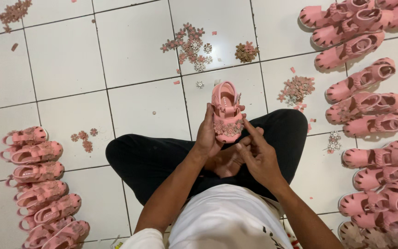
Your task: The person sits on the floor and decorates pink sandals by applying glue and attaching small flower-shaped embellishments. They handle multiple sandals one at a time, applying glue to specific spots and pressing the decorations into place.
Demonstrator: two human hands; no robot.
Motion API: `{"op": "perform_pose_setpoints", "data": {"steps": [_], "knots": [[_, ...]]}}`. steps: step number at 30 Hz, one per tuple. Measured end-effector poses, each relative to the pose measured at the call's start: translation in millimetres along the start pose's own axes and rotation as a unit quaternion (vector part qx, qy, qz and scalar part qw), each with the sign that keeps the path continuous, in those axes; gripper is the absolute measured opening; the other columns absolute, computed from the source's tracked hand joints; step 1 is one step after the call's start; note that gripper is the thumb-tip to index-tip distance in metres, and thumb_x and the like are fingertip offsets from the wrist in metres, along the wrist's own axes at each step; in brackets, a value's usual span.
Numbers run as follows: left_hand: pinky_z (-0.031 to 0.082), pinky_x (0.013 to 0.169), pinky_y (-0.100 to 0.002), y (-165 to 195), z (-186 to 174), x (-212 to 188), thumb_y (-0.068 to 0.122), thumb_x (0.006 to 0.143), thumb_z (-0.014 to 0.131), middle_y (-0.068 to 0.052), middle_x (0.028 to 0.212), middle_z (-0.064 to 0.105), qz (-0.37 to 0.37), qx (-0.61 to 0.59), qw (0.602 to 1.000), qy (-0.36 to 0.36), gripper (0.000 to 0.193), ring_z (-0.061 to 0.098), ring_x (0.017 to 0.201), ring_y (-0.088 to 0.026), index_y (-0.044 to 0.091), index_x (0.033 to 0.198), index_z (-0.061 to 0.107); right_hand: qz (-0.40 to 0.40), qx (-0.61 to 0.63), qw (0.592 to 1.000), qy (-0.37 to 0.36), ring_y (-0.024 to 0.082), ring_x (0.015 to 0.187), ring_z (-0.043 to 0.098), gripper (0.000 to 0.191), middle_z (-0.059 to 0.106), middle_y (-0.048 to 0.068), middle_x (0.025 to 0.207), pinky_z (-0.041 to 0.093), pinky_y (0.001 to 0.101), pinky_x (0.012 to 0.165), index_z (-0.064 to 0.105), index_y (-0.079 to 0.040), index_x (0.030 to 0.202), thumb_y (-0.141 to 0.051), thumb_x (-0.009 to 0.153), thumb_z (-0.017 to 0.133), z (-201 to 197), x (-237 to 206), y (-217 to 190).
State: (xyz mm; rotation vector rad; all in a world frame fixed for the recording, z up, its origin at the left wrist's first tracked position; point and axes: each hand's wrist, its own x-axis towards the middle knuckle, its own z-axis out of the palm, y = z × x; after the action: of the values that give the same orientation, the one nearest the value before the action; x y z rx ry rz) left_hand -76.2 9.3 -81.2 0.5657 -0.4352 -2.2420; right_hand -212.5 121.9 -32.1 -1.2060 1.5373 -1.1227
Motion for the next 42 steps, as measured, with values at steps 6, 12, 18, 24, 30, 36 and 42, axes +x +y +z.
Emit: {"op": "perform_pose_setpoints", "data": {"steps": [6, 12, 18, 24, 30, 36, 42], "knots": [[0.057, 0.100, -0.038, -0.6, -5.0, 1.5, 0.058, 0.112, 0.024, -0.017, 0.136, 0.062, 0.018, -0.007, 1.000, 0.017, 0.071, 0.064, 0.120, -0.024, 0.001, 0.149, 0.044, 0.009, 0.030, 1.000, 0.001, 0.005, 0.085, 0.062, 0.047, 0.065, 0.000, 0.099, 0.054, 0.0204, 0.075, 0.060, -0.005, 0.142, -0.001, 0.096, 0.069, -7.3, 0.9, -0.4], [0.058, 0.097, -0.037, -3.2, -10.3, -9.4, 0.056, 0.108, 0.029, -0.014, 0.131, 0.062, 0.019, 0.032, 0.997, 0.071, 0.065, 0.066, 0.116, -0.022, 0.004, 0.145, 0.044, -0.090, -0.096, 0.988, 0.081, 0.018, 0.111, 0.065, 0.044, 0.060, 0.014, 0.133, 0.058, 0.0275, 0.084, 0.061, -0.004, 0.136, -0.006, 0.094, 0.073, -14.1, 38.5, -21.4], [0.055, 0.097, -0.029, -19.5, -19.1, -19.3, 0.051, 0.115, 0.034, -0.013, 0.126, 0.062, 0.125, 0.188, 0.970, 0.091, 0.058, 0.063, 0.113, -0.016, 0.001, 0.139, 0.051, -0.177, -0.220, 0.958, 0.045, 0.031, 0.130, 0.061, 0.020, 0.055, 0.016, 0.147, 0.055, 0.0396, 0.099, 0.071, -0.005, 0.105, -0.016, 0.091, 0.081, 5.4, 62.6, -25.4], [0.056, 0.092, -0.032, -16.1, -27.6, -19.2, 0.046, 0.115, 0.037, -0.011, 0.121, 0.065, 0.030, 0.066, 0.992, 0.100, 0.051, 0.066, 0.107, -0.017, 0.002, 0.136, 0.052, -0.179, -0.239, 0.954, 0.037, 0.036, 0.134, 0.057, 0.018, 0.052, 0.020, 0.149, 0.053, 0.0424, 0.102, 0.072, -0.005, 0.100, -0.015, 0.088, 0.081, 11.2, 63.0, -20.3], [0.057, 0.095, -0.033, -25.2, -50.7, -25.0, 0.044, 0.112, 0.037, -0.012, 0.120, 0.069, 0.014, -0.024, 0.998, 0.064, 0.048, 0.068, 0.107, -0.019, 0.004, 0.134, 0.053, -0.111, -0.259, 0.959, 0.012, 0.033, 0.113, 0.066, 0.027, 0.055, 0.019, 0.144, 0.058, 0.0378, 0.085, 0.073, -0.006, 0.110, -0.018, 0.087, 0.080, 24.1, 61.6, -16.6], [0.053, 0.096, -0.032, -27.5, -76.9, -24.8, 0.041, 0.115, 0.042, -0.010, 0.119, 0.063, 0.120, 0.094, 0.981, 0.124, 0.043, 0.062, 0.110, -0.018, 0.002, 0.130, 0.053, -0.102, -0.252, 0.962, -0.038, 0.026, 0.096, 0.073, 0.029, 0.059, 0.018, 0.138, 0.061, 0.0323, 0.072, 0.071, -0.004, 0.121, -0.015, 0.095, 0.077, 51.2, 64.8, -1.9], [0.052, 0.077, -0.029, 11.3, -88.1, -44.2, 0.052, 0.111, 0.046, -0.009, 0.109, 0.065, 0.124, 0.220, 0.957, 0.141, 0.050, 0.061, 0.093, -0.015, 0.004, 0.122, 0.058, -0.151, -0.266, 0.947, -0.101, 0.027, 0.101, 0.072, 0.029, 0.055, 0.024, 0.140, 0.061, 0.0284, 0.062, 0.067, 0.001, 0.120, -0.015, 0.097, 0.074, 73.1, 73.1, 3.5]]}}
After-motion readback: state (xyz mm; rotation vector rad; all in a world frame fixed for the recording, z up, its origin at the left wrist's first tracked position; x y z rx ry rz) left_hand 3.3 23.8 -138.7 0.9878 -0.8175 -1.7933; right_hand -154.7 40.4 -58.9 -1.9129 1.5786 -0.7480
